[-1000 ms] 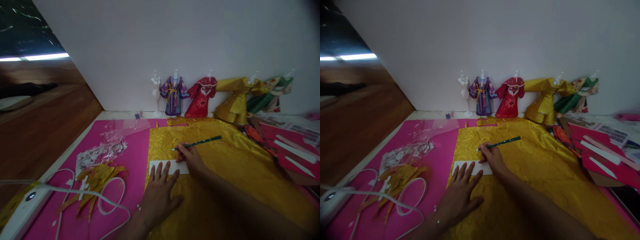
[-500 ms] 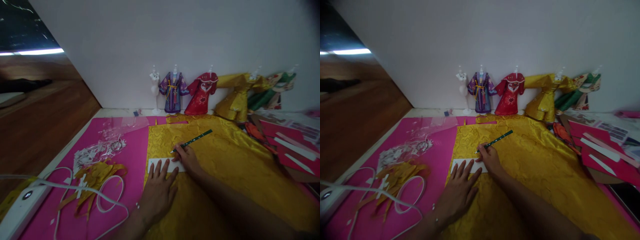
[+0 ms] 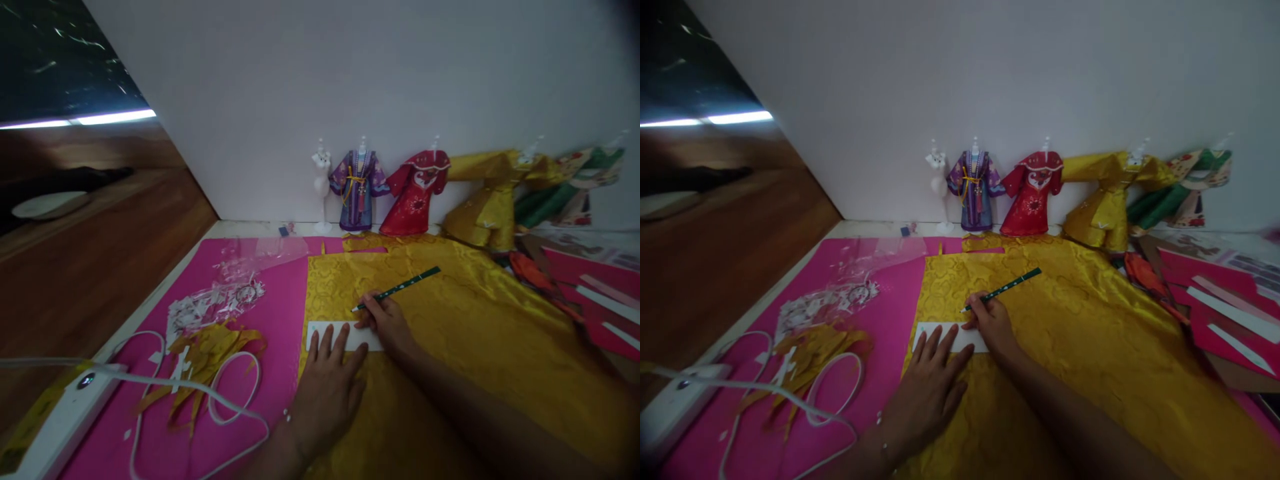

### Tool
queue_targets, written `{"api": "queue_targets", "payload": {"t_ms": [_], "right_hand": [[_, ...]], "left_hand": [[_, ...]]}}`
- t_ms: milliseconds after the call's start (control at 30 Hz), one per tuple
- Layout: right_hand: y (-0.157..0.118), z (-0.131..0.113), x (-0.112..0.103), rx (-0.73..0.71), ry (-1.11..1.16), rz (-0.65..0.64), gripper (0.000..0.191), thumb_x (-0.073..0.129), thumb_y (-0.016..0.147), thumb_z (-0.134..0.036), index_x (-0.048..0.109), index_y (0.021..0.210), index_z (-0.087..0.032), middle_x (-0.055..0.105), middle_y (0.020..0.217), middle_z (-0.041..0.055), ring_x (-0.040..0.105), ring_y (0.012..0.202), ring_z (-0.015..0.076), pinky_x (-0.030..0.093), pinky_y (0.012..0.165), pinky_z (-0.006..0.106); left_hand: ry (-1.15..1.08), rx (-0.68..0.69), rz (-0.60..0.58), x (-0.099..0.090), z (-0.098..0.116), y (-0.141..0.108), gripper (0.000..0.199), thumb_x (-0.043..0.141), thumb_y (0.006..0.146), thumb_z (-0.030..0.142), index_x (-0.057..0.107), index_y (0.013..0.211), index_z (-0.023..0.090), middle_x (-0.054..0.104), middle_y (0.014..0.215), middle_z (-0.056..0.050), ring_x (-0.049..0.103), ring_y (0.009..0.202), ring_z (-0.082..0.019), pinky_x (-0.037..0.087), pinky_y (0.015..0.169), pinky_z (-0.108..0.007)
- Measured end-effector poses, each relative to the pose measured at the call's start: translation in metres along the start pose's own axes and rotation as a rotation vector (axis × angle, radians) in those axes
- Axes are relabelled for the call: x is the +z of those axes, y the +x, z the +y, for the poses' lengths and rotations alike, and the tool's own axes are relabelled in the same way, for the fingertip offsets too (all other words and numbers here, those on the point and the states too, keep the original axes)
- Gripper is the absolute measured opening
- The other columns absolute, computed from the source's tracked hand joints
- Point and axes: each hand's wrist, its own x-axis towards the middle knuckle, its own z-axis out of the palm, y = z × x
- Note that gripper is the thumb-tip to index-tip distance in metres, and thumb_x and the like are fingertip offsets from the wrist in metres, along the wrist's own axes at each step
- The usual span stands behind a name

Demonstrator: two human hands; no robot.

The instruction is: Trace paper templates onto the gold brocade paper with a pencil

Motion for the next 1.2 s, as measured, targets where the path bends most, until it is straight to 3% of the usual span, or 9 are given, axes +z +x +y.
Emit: {"api": "queue_targets", "payload": {"t_ms": [167,367,600,767,900,1033,1200], "right_hand": [[0.005,-0.001,-0.001,0.034,0.045,-0.007,0.051,0.077,0.064,-0.069,0.065,0.071,-0.02,0.045,0.045,-0.0089,0.044,0.038,0.0093,0.048,0.044,0.025],[0.018,-0.009,0.0,0.085,0.157,-0.016,0.05,0.077,0.061,-0.068,0.061,0.071,-0.022,0.049,0.05,-0.0084,0.037,0.038,0.0073,0.055,0.049,0.031],[0.032,-0.034,-0.017,0.02,0.162,0.023,0.047,0.079,0.062,-0.064,0.063,0.075,-0.022,0.051,0.055,-0.0078,0.038,0.04,0.0074,0.052,0.047,0.028],[0.04,-0.038,-0.023,-0.014,0.073,0.001,0.046,0.079,0.061,-0.062,0.065,0.074,-0.021,0.055,0.054,-0.0058,0.04,0.04,0.0079,0.046,0.043,0.026],[0.039,-0.032,-0.011,-0.026,-0.029,-0.089,0.041,0.076,0.065,-0.056,0.063,0.081,-0.021,0.06,0.052,-0.0049,0.045,0.039,0.01,0.043,0.042,0.024],[0.03,-0.023,0.01,-0.018,-0.145,-0.243,0.029,0.073,0.067,-0.041,0.051,0.073,-0.024,0.065,0.054,-0.0041,0.059,0.046,0.0152,0.049,0.048,0.027],[0.025,-0.007,0.036,-0.096,-0.31,-0.354,0.014,0.066,0.073,-0.03,0.052,0.071,-0.024,0.06,0.055,-0.0052,0.059,0.052,0.0153,0.043,0.049,0.025]], "left_hand": [[-0.015,-0.005,-0.014,-0.001,0.0,0.0,0.055,0.05,0.097,0.037,0.04,0.151,0.035,0.025,0.165,-0.01,0.019,0.15,-0.041,0.017,0.119,-0.067],[-0.029,-0.004,-0.012,-0.003,0.001,-0.001,0.055,0.051,0.096,0.037,0.041,0.151,0.034,0.026,0.164,-0.011,0.022,0.149,-0.042,0.018,0.118,-0.067],[-0.032,-0.004,0.017,0.001,-0.001,0.001,0.054,0.052,0.096,0.035,0.044,0.149,0.035,0.028,0.164,-0.011,0.023,0.149,-0.042,0.019,0.118,-0.068],[-0.03,0.008,0.018,0.003,-0.002,0.001,0.054,0.052,0.096,0.034,0.043,0.15,0.034,0.028,0.164,-0.012,0.022,0.149,-0.044,0.02,0.117,-0.069],[-0.025,0.006,0.021,0.001,-0.001,0.001,0.055,0.052,0.097,0.033,0.041,0.151,0.037,0.028,0.163,-0.012,0.023,0.148,-0.045,0.022,0.116,-0.07],[-0.04,0.01,0.012,0.001,0.0,-0.001,0.056,0.054,0.096,0.033,0.041,0.15,0.038,0.027,0.164,-0.013,0.023,0.148,-0.044,0.019,0.117,-0.069],[-0.109,0.01,0.098,0.009,-0.003,-0.004,0.05,0.048,0.099,0.05,0.042,0.148,0.041,0.031,0.161,-0.009,0.026,0.148,-0.043,0.019,0.118,-0.068]]}}
